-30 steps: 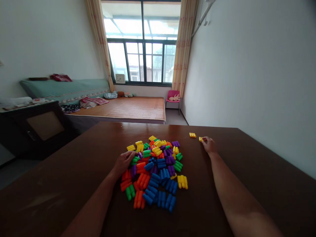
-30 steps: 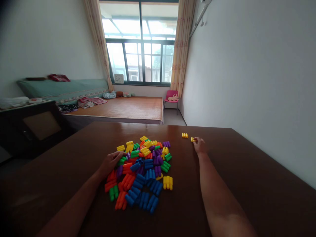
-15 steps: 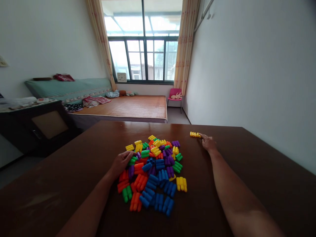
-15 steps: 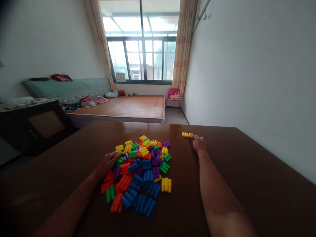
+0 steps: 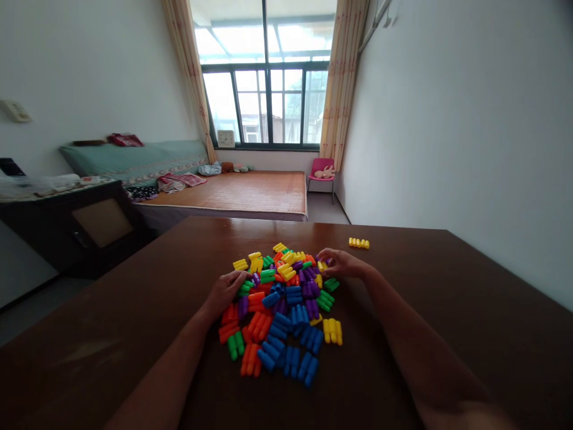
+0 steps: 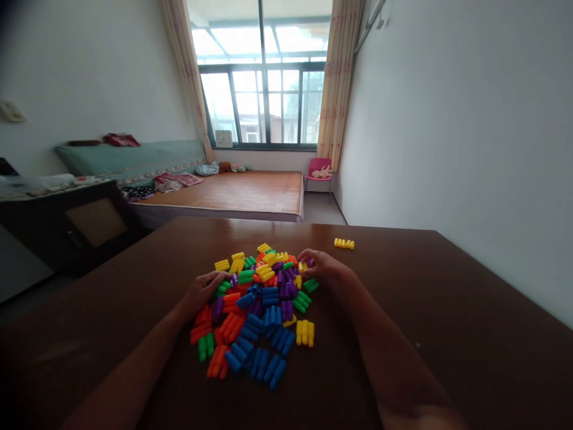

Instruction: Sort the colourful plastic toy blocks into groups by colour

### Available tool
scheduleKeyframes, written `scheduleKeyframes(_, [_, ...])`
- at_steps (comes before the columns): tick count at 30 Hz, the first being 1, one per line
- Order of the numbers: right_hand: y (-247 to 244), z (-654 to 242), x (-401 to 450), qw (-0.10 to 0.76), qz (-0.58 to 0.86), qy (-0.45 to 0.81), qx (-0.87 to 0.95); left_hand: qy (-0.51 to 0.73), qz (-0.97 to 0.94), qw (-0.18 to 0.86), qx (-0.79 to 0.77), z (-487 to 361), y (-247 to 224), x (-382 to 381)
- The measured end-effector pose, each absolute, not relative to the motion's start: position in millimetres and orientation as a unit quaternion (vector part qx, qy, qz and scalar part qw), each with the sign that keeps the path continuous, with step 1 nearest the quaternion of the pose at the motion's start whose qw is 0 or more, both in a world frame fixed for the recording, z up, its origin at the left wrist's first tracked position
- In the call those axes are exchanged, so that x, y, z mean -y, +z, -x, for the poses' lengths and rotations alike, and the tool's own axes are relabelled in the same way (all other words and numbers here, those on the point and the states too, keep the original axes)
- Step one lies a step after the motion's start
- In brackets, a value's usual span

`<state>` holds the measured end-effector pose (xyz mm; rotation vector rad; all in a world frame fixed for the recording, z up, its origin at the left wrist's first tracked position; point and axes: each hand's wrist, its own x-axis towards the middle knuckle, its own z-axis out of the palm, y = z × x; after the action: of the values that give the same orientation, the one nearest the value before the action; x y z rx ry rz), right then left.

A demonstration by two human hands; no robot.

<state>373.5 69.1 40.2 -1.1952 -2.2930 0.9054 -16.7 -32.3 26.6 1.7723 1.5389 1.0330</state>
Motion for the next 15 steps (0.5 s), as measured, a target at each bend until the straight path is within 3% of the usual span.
scheduleKeyframes(6, [21.2, -421.2, -97.7, 0.258, 0.598, 0.110, 0.751, 0.385, -0.662, 0.297, -0.570, 18.0, 25.7, 31.5])
scheduleKeyframes(11, [1.9, -428.1, -102.2, 0.318, 0.583, 0.109, 0.739, 0.392, -0.654, 0.309, -0.568, 17.2, 26.6, 33.4])
scheduleKeyframes(15, [-1.1, -424.9, -101.4, 0.310, 0.574, 0.079, 0.754, 0.394, -0.656, 0.309, -0.565, 17.3, 26.5, 32.8])
